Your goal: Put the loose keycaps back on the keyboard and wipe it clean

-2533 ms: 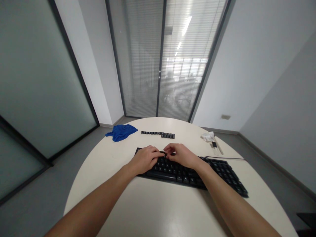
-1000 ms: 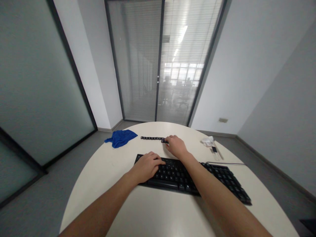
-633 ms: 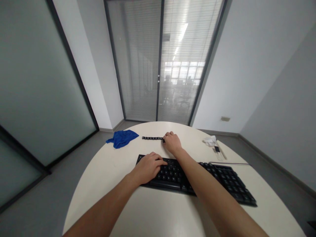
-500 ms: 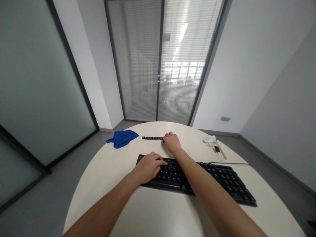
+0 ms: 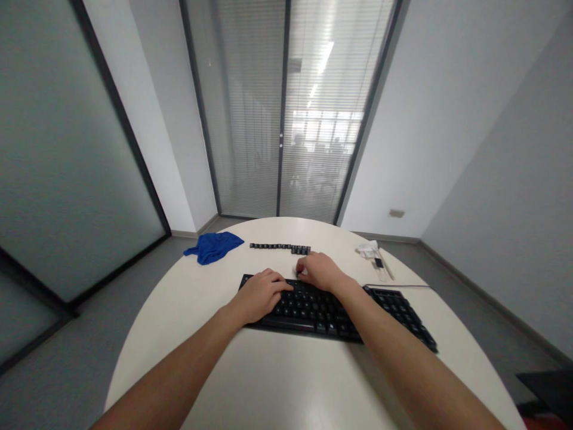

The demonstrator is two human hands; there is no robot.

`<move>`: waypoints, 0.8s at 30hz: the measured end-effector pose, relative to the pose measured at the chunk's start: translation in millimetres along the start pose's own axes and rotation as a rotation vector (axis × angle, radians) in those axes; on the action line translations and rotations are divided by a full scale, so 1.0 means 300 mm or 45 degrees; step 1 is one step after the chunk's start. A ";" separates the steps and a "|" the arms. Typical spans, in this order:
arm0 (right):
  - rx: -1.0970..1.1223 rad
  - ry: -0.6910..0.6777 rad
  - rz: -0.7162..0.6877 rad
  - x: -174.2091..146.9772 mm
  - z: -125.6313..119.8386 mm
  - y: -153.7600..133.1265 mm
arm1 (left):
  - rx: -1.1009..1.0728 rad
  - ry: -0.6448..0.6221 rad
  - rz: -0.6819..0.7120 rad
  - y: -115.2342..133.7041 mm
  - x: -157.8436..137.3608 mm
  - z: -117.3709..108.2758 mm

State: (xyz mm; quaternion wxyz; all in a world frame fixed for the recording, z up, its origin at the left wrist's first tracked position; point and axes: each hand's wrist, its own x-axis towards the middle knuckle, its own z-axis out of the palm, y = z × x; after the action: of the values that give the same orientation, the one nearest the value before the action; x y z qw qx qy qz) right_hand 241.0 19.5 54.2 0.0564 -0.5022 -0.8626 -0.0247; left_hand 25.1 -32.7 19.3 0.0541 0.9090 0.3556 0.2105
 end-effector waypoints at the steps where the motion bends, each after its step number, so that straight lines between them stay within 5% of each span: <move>1: 0.016 0.027 0.034 -0.022 -0.009 0.009 | 0.002 0.000 0.001 -0.001 0.000 0.000; 5: 0.392 0.183 0.125 -0.101 -0.012 0.035 | 0.012 -0.007 0.005 0.000 -0.001 -0.001; 11: 1.003 0.194 0.020 -0.168 0.085 0.041 | 0.022 0.001 0.015 0.001 -0.001 -0.001; 24: 0.996 0.208 -0.026 -0.178 0.106 0.034 | 0.055 -0.022 0.008 0.007 -0.002 -0.003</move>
State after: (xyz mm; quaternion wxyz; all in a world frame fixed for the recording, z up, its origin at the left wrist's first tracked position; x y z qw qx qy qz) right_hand 273.6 -18.4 16.1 0.3117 -0.4306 -0.8044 0.2652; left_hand 25.8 -34.7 20.4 0.0370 0.9128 0.3568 0.1952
